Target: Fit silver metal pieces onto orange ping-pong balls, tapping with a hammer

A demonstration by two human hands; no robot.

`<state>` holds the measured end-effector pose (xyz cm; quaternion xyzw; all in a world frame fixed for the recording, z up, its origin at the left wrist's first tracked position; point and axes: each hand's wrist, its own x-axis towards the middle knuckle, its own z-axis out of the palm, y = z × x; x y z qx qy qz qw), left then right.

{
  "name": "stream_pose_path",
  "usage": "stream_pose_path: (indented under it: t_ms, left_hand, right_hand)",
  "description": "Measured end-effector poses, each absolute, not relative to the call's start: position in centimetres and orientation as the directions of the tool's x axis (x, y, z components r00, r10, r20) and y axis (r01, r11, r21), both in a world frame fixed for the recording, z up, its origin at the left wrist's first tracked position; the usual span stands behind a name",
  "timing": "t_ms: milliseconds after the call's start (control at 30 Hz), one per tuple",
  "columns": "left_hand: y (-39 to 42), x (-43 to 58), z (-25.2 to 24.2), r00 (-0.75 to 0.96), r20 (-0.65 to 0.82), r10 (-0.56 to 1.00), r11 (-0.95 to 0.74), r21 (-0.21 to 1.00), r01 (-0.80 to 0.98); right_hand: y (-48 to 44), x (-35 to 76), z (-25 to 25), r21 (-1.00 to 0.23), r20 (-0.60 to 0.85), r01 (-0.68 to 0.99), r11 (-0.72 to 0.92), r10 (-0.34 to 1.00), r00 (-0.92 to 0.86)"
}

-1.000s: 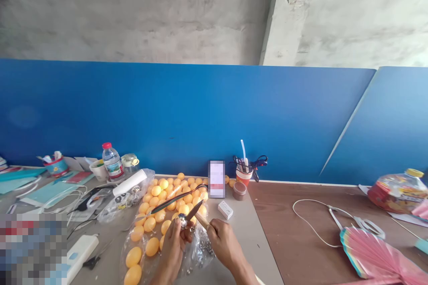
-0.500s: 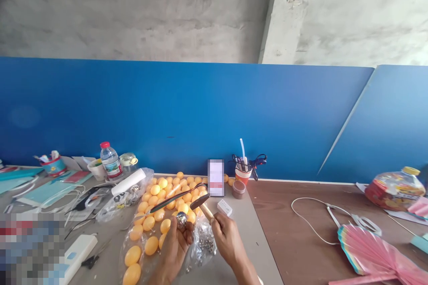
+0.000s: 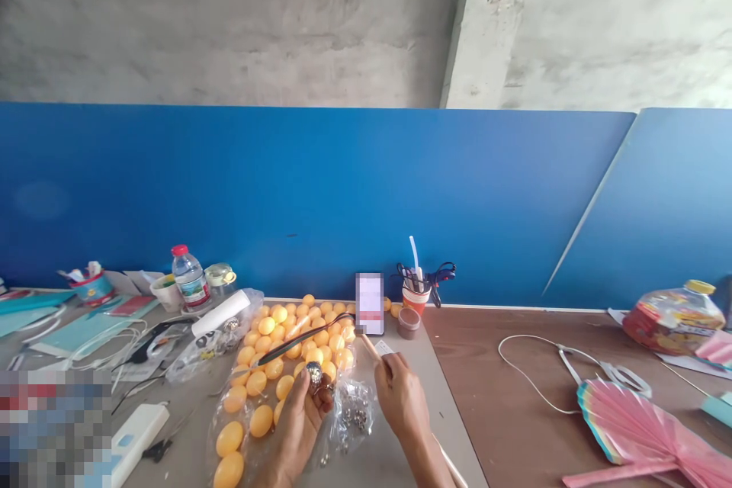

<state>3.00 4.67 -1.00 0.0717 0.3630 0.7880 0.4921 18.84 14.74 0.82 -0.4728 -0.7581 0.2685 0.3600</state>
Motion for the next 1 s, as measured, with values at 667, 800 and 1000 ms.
stream_pose_path:
  t_ms: [667,800,1000]
  left_hand:
    - [4.4,3.4,-0.6,-0.565,-0.112,0.817,-0.214,0.852,-0.478]
    - [4.6,3.3,-1.5,-0.576,-0.090,0.813,-0.219,0.869,-0.445]
    - [4.6,3.3,-1.1,-0.604,-0.122,0.788,-0.176,0.895,-0.410]
  right_hand:
    - [15.5,18.6,-0.4,-0.431,0.026,0.870,0.239,0.967,-0.252]
    - [15.6,18.4,-0.8,-0.447,0.131,0.850,0.280,0.960,-0.248]
    - [14.7,18.1,0.1,-0.695,0.160,0.505,0.512,0.795,-0.586]
